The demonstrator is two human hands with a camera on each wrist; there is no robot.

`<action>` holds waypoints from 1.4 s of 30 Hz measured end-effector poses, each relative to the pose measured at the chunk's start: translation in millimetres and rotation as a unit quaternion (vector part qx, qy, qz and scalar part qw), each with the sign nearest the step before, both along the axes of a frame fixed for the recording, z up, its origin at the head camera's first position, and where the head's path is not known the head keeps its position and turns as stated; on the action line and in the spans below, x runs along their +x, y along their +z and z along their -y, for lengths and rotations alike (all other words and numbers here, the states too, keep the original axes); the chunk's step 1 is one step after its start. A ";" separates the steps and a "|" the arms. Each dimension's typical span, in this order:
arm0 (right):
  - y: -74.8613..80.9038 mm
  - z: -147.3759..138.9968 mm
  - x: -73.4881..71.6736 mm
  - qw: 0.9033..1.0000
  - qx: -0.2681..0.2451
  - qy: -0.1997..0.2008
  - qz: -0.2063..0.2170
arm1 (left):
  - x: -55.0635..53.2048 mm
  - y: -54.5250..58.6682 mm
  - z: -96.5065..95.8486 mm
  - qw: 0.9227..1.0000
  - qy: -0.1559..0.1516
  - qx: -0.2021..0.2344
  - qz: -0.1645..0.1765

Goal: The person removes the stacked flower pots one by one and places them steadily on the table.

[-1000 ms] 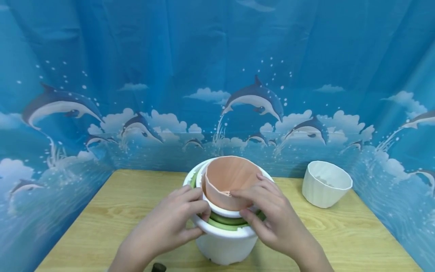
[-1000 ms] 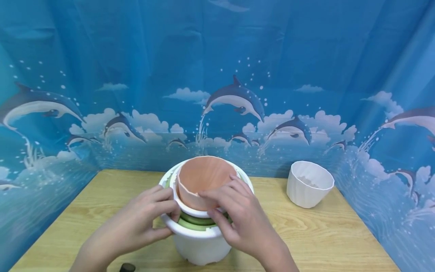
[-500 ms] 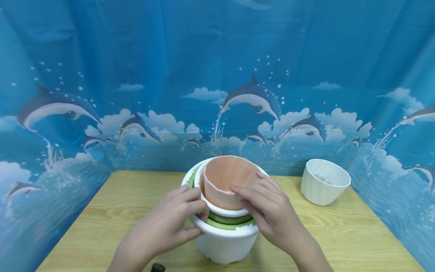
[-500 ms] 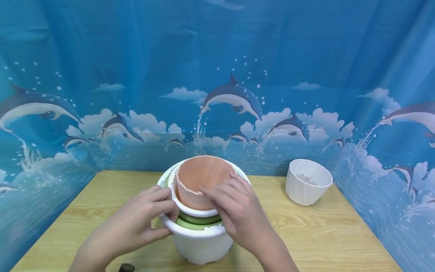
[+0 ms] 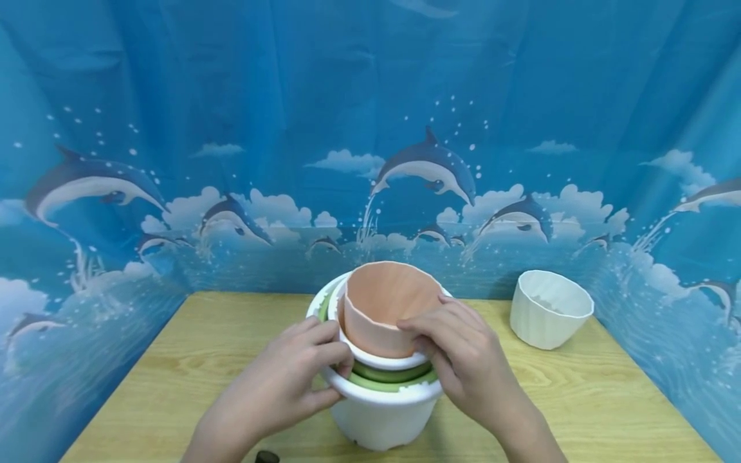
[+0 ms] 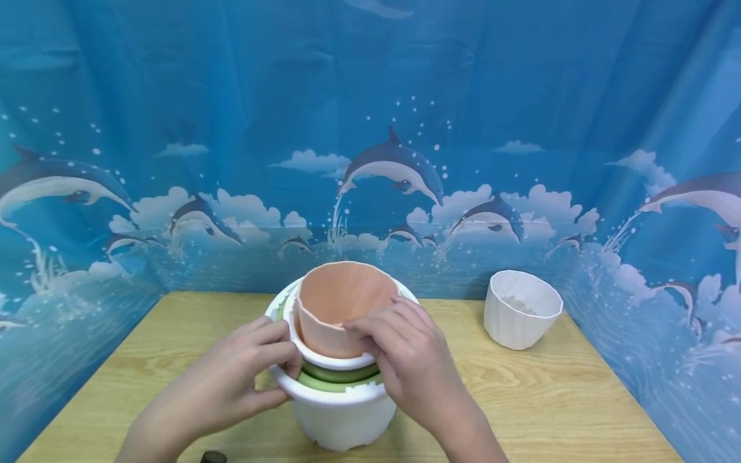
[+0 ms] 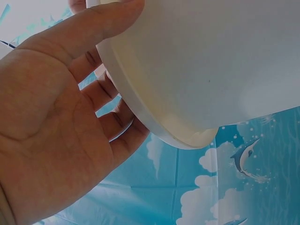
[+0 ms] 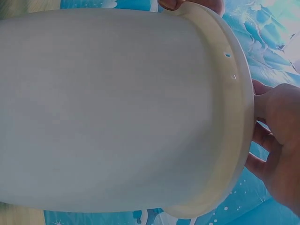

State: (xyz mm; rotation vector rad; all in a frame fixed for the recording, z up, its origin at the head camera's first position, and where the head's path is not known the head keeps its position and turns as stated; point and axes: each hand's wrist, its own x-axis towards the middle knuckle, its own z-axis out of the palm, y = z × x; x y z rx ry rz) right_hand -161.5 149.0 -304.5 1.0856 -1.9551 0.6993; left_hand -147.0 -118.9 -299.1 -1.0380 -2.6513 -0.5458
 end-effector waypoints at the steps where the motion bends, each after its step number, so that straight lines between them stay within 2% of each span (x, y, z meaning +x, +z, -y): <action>1: 0.1 0.1 0.2 1.000 -0.003 -0.001 0.001 | 0.3 0.0 0.2 1.000 -0.001 0.000 -0.002; 19: 10.1 5.3 4.1 0.994 -0.069 0.027 -0.075 | 0.5 -0.6 0.0 1.000 -0.001 0.002 -0.005; 30: 12.2 6.6 7.4 0.989 -0.110 0.027 -0.096 | 0.7 -1.3 0.1 1.000 -0.004 0.005 -0.015; 42: 15.8 6.8 6.6 0.978 -0.153 0.038 -0.134 | 0.5 -0.7 0.3 1.000 0.003 0.005 0.004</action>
